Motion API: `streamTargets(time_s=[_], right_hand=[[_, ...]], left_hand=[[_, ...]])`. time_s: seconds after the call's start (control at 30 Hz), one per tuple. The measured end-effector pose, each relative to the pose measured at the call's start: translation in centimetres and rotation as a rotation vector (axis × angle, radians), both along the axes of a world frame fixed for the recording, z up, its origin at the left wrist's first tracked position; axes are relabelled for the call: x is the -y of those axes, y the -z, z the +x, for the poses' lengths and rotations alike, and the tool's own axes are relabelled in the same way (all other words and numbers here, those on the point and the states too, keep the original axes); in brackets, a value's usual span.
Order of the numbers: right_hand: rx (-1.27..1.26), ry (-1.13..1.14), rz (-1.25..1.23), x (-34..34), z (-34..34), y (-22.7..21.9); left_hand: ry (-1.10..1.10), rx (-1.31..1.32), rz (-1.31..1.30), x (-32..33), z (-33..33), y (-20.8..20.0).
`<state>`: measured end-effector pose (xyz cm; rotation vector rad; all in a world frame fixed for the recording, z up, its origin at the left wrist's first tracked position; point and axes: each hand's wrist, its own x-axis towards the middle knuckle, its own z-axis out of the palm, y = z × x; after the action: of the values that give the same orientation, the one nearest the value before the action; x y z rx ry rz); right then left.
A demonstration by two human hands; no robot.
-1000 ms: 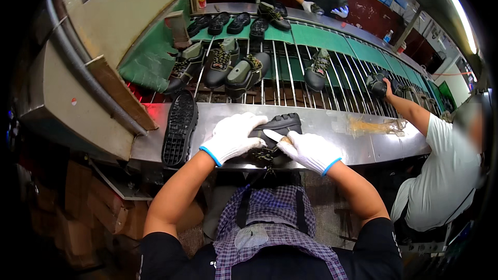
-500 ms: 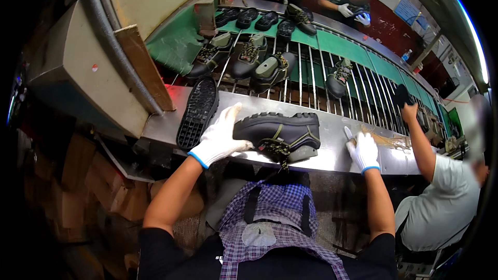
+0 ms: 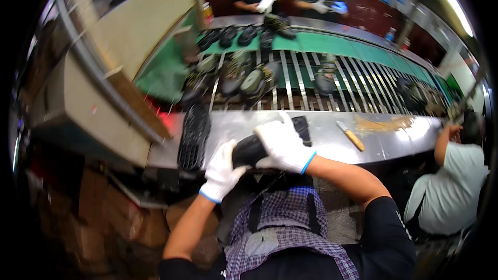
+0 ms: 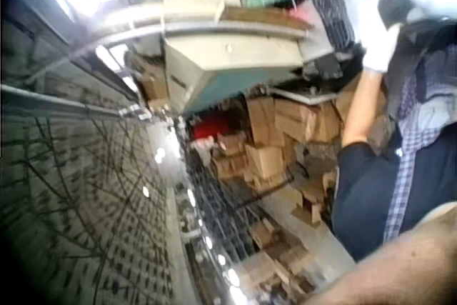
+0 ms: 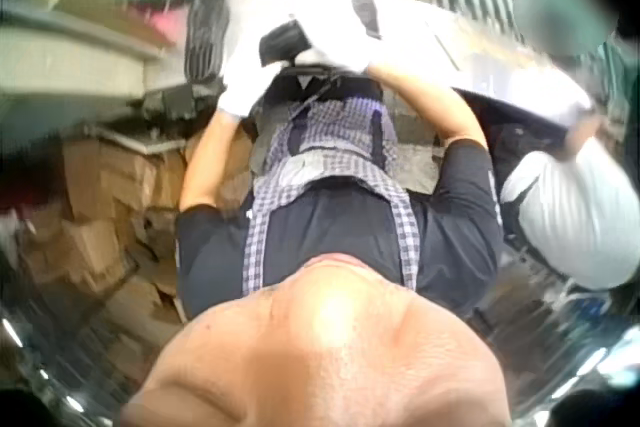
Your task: The person takes shoe soles and uppers from a conveyor, applies adhesive with a brush, and presses the soles onto the uppers by hand. They use a knife to scrape the edges and place the shoes on a rack.
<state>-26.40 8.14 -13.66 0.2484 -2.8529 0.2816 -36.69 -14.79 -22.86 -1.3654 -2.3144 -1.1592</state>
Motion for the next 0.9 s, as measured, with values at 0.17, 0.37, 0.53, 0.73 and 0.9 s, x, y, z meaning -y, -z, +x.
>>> streamTargets(time_s=[0.17, 0.37, 0.53, 0.73, 0.9], right_hand=[[-0.378, 0.108, -0.156, 0.2, 3.5, -1.1], [-0.719, 0.246, -0.246, -5.5, 6.1, -2.5], [-0.763, 0.576, -0.106, -15.6, 4.3, -5.6], [-0.772, 1.005, 0.108, -29.9, 2.7, -1.8], [-0.287, 0.963, -0.112, -34.8, -2.2, 4.6]], left_hand=[[0.104, -0.439, 0.105, -1.9, 1.1, -7.3], [0.414, -0.519, 0.381, -8.6, 3.5, -15.6], [0.300, -0.311, 0.266, -7.9, 0.4, -8.0], [-0.156, -0.017, 0.016, -1.8, -2.4, 2.8], [-0.288, -0.008, -0.026, -3.6, -2.2, 3.3]])
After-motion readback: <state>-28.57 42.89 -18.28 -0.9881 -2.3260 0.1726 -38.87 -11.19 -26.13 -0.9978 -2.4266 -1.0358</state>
